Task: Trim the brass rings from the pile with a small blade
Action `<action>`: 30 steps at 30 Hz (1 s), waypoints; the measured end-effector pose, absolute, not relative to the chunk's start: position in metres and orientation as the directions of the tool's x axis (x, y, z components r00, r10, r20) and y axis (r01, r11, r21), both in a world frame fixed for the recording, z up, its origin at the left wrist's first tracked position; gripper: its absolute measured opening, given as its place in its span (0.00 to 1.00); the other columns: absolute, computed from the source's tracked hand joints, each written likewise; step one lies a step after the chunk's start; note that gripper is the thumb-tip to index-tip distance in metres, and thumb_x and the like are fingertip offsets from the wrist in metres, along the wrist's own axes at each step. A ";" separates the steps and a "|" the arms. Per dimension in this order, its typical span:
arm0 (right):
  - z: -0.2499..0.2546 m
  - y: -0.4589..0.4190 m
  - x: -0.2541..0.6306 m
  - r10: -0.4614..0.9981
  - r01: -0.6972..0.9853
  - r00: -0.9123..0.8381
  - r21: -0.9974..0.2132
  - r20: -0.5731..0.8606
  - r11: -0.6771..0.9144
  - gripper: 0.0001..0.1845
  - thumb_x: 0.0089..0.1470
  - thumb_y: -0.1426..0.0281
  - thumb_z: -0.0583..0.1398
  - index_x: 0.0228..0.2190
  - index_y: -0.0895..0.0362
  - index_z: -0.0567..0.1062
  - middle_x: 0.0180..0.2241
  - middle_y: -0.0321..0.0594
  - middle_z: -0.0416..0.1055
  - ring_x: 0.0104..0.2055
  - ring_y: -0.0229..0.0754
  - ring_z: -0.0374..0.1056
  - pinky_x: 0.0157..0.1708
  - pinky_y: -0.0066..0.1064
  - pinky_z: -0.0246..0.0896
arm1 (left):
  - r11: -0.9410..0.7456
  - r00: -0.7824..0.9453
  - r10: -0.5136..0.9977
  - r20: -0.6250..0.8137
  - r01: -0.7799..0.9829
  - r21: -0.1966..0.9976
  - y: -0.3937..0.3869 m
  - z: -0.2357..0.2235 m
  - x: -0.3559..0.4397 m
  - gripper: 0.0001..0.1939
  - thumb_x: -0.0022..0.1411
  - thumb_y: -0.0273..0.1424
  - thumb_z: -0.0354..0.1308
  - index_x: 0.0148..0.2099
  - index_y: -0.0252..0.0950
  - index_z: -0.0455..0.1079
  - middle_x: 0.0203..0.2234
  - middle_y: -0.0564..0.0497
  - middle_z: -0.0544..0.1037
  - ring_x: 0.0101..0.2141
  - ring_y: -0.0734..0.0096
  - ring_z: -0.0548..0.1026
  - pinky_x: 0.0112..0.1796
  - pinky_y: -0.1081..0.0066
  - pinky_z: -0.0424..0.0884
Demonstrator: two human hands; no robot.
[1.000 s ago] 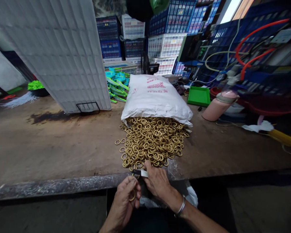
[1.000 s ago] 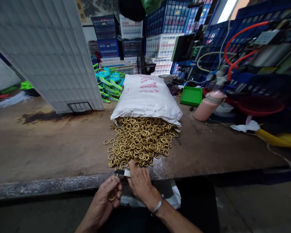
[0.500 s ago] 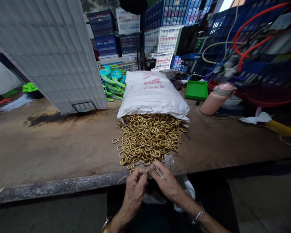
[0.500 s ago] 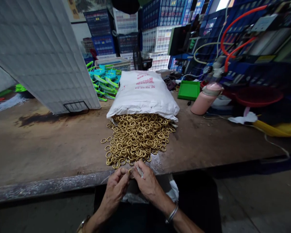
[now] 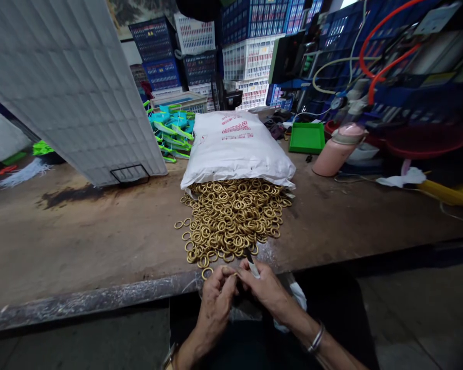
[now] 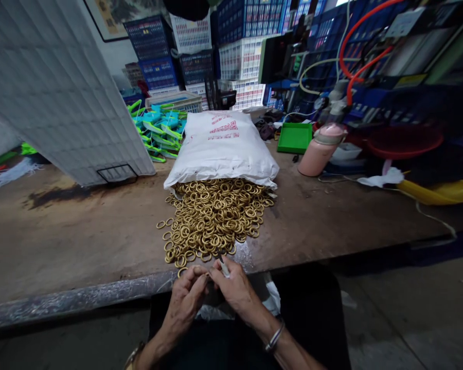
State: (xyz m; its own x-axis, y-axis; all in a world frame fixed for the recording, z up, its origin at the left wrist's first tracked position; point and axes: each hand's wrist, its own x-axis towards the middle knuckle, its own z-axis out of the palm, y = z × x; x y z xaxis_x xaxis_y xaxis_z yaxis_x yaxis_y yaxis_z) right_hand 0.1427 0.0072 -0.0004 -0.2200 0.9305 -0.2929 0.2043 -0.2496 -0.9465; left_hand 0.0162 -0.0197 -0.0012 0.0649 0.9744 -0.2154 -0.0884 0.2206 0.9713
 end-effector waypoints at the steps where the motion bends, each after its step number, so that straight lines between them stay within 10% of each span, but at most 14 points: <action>1: -0.001 0.008 0.143 0.946 0.250 -0.207 -0.948 -0.249 -0.194 0.12 0.47 0.61 0.54 0.21 0.57 0.62 0.17 0.28 0.57 0.20 0.31 0.53 0.20 0.22 0.49 | 0.238 0.076 0.970 -0.231 -0.100 0.966 -0.019 -0.002 0.016 0.14 0.55 0.41 0.53 0.30 0.34 0.64 0.17 0.57 0.64 0.16 0.82 0.57 0.19 0.79 0.53; 16: 0.006 0.007 0.149 0.965 0.378 -0.206 -0.923 -0.160 -0.073 0.13 0.51 0.64 0.48 0.20 0.56 0.61 0.15 0.29 0.56 0.20 0.33 0.54 0.22 0.24 0.51 | 0.385 0.217 0.914 -0.343 -0.199 0.901 -0.024 0.004 0.015 0.17 0.56 0.45 0.50 0.28 0.35 0.58 0.12 0.61 0.58 0.11 0.86 0.50 0.12 0.81 0.46; 30: -0.005 -0.004 0.147 0.941 0.762 -0.336 -0.598 -0.040 0.247 0.10 0.42 0.79 0.48 0.26 0.56 0.64 0.21 0.35 0.66 0.24 0.37 0.62 0.23 0.25 0.47 | 0.331 0.122 0.942 -0.311 -0.203 0.922 -0.019 0.004 0.015 0.19 0.51 0.46 0.54 0.28 0.36 0.56 0.15 0.60 0.62 0.13 0.85 0.52 0.15 0.80 0.47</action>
State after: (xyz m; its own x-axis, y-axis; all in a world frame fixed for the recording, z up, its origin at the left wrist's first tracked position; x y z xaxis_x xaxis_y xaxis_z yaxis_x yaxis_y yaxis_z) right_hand 0.1472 -0.0044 -0.0054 -0.3359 0.9411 -0.0396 0.7623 0.2469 -0.5983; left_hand 0.0145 -0.0192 0.0041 0.1223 0.9424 -0.3113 -0.2028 0.3308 0.9216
